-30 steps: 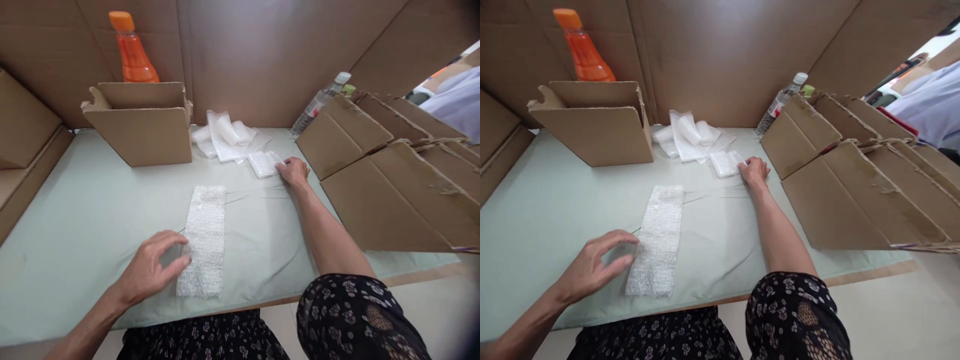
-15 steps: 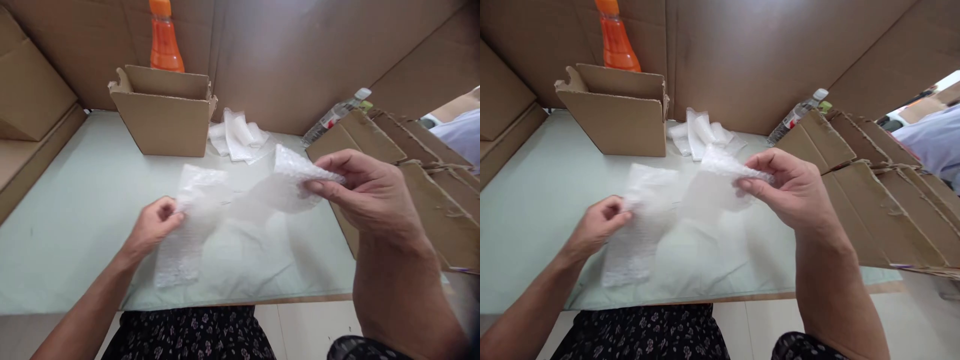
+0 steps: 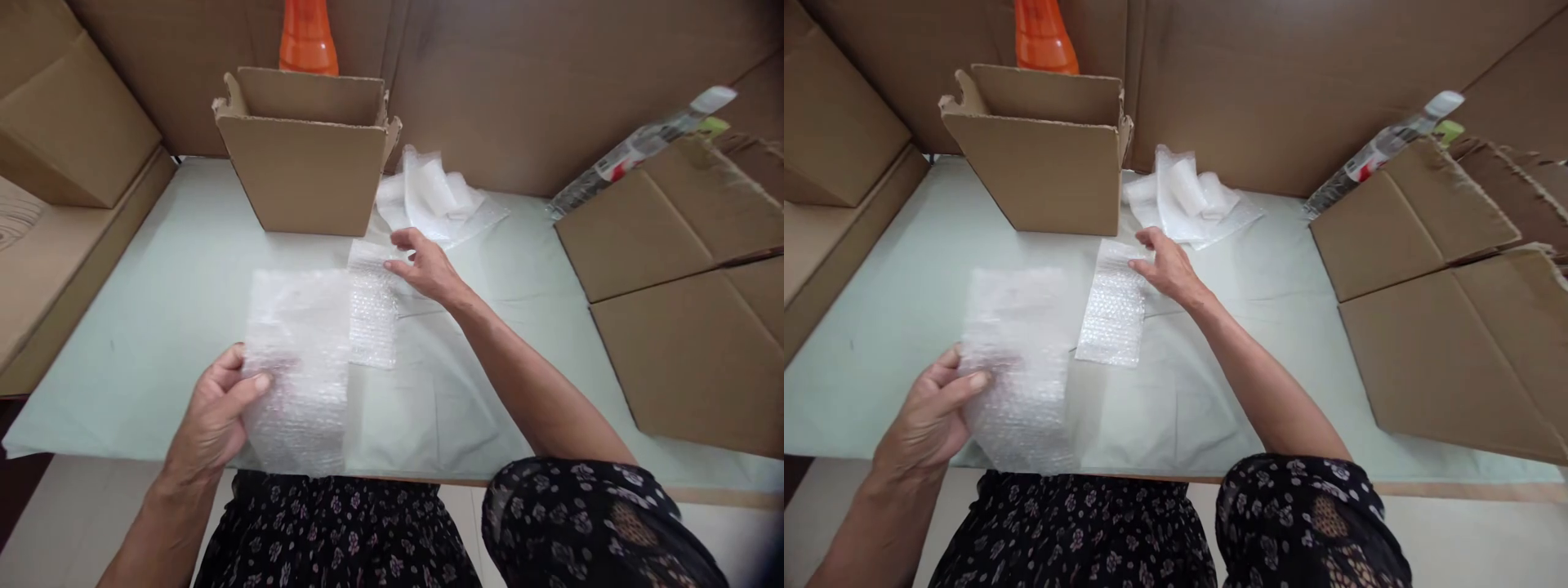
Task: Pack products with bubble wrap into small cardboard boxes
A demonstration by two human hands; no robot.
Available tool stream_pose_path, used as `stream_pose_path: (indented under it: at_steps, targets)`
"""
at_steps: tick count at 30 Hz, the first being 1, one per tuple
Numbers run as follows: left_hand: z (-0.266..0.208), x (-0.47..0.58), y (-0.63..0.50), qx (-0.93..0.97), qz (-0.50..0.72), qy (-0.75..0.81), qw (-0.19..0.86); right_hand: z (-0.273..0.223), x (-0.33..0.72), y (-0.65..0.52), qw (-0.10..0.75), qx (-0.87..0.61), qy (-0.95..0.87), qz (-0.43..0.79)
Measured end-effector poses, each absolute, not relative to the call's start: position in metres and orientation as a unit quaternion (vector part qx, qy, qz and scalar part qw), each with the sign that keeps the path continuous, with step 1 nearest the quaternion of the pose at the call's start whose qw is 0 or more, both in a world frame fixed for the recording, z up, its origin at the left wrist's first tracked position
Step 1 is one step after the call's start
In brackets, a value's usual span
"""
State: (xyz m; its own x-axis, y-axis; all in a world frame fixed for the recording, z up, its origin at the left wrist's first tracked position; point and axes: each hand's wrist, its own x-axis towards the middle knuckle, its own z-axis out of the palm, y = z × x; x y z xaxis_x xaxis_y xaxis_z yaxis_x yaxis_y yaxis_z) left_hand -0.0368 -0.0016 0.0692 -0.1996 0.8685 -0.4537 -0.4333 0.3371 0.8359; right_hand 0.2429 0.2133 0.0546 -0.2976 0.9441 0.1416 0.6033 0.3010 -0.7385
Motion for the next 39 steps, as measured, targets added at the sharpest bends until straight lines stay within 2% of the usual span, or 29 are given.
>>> stream_pose_path:
  at_steps: [6, 10, 18, 26, 29, 35, 37, 39]
  targets:
    - [0.058, 0.01, 0.022, 0.182, 0.448, 0.541, 0.688, 0.07, 0.272, 0.141, 0.285, -0.476, -0.776, 0.3]
    - [0.042, 0.027, 0.032, 0.211, 0.412, 0.556, 0.69, 0.057, 0.275, 0.102, 0.304, -0.438, -0.814, 0.231]
    - [0.045, 0.024, 0.01, 0.304, 0.394, 0.558, 0.664, 0.021, 0.247, 0.089, 0.127, -0.342, -0.92, 0.144]
    - [0.056, -0.026, -0.061, 0.477, 0.208, 0.476, 0.709, 0.014, 0.242, 0.086, 0.11, -0.357, -0.922, 0.102]
    - [0.059, -0.026, -0.067, 0.54, 0.218, 0.503, 0.638, 0.014, 0.24, 0.087, 0.108, -0.358, -0.922, 0.099]
    - [0.081, -0.008, -0.032, 0.707, 0.334, 0.558, 0.276, 0.013, 0.242, 0.088, 0.124, -0.35, -0.924, 0.093]
    - [0.088, -0.006, -0.017, 0.73, 0.328, 0.548, 0.244, 0.012, 0.243, 0.089, 0.127, -0.345, -0.926, 0.09]
    - [0.089, -0.01, -0.008, 0.754, 0.296, 0.525, 0.262, 0.011, 0.244, 0.089, 0.131, -0.344, -0.926, 0.09]
